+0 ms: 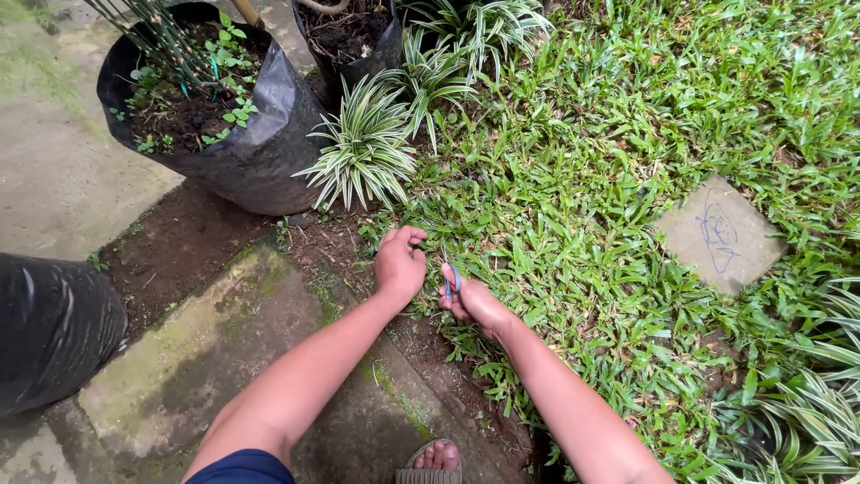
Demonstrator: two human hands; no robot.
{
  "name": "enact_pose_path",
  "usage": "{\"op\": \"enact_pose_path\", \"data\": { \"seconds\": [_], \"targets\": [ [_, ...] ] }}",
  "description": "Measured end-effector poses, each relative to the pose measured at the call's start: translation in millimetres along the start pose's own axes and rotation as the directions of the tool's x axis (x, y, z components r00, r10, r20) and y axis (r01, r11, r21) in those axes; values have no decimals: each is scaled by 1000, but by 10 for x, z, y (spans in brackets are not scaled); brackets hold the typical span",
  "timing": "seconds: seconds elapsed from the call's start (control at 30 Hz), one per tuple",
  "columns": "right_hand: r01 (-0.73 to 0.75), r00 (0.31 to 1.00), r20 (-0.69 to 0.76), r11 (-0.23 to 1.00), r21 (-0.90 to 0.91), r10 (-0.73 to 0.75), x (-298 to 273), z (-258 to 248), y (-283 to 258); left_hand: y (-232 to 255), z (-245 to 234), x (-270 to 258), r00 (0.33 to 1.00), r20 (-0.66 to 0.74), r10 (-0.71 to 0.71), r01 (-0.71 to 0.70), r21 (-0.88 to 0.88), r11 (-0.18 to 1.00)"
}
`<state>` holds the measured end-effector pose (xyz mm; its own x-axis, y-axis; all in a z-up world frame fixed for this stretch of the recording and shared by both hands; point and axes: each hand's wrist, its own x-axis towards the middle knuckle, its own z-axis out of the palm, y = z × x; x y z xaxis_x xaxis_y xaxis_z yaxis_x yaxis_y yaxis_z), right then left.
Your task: The person uses scissors to trim grass and weeds along the edge of a garden bed. They repeatedly cut small sections of grass near the border, holding the grass with one hand while cutting with the other. The trimmed grass remains on the ground.
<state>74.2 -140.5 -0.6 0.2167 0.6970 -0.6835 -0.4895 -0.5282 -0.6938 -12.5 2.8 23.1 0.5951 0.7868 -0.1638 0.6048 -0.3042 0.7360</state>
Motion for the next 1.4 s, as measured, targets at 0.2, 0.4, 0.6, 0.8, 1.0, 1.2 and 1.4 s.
{"op": "enact_pose_path", "data": {
  "seconds": [0.2, 0.4, 0.6, 0.8, 1.0, 1.2, 1.4],
  "targets": [
    [131, 990, -47, 991, -28, -132, 173, -135, 247, -5, -12, -8, 1000, 19, -14, 15, -34, 999],
    [113, 993, -4, 985, -128, -114, -267, -66, 133, -95, 42, 33, 1000, 6, 12, -12, -5, 1000],
    [41, 999, 10, 993, -108, -40, -140, -97, 98, -62, 73, 35, 1000, 13, 3, -4, 15, 1000],
    [257, 966, 10, 954, -153, -259, -441, -312, 157, -183, 206, -21, 999, 42, -25, 27, -47, 999],
    [-21, 911, -361, 851, -525, -200, -815, -871, 266, -251, 303, -38, 984, 180, -19, 19, 1, 1000],
    [-198, 928, -356, 670, -715, -106, -891, -810, 262, -328, 452, -47, 940, 327, -97, 45, 164, 985],
    [-140, 855, -437, 687, -713, -279, -1061, -938, 280, -273, 415, -83, 926, 347, -150, 85, 196, 977]
  ]
}}
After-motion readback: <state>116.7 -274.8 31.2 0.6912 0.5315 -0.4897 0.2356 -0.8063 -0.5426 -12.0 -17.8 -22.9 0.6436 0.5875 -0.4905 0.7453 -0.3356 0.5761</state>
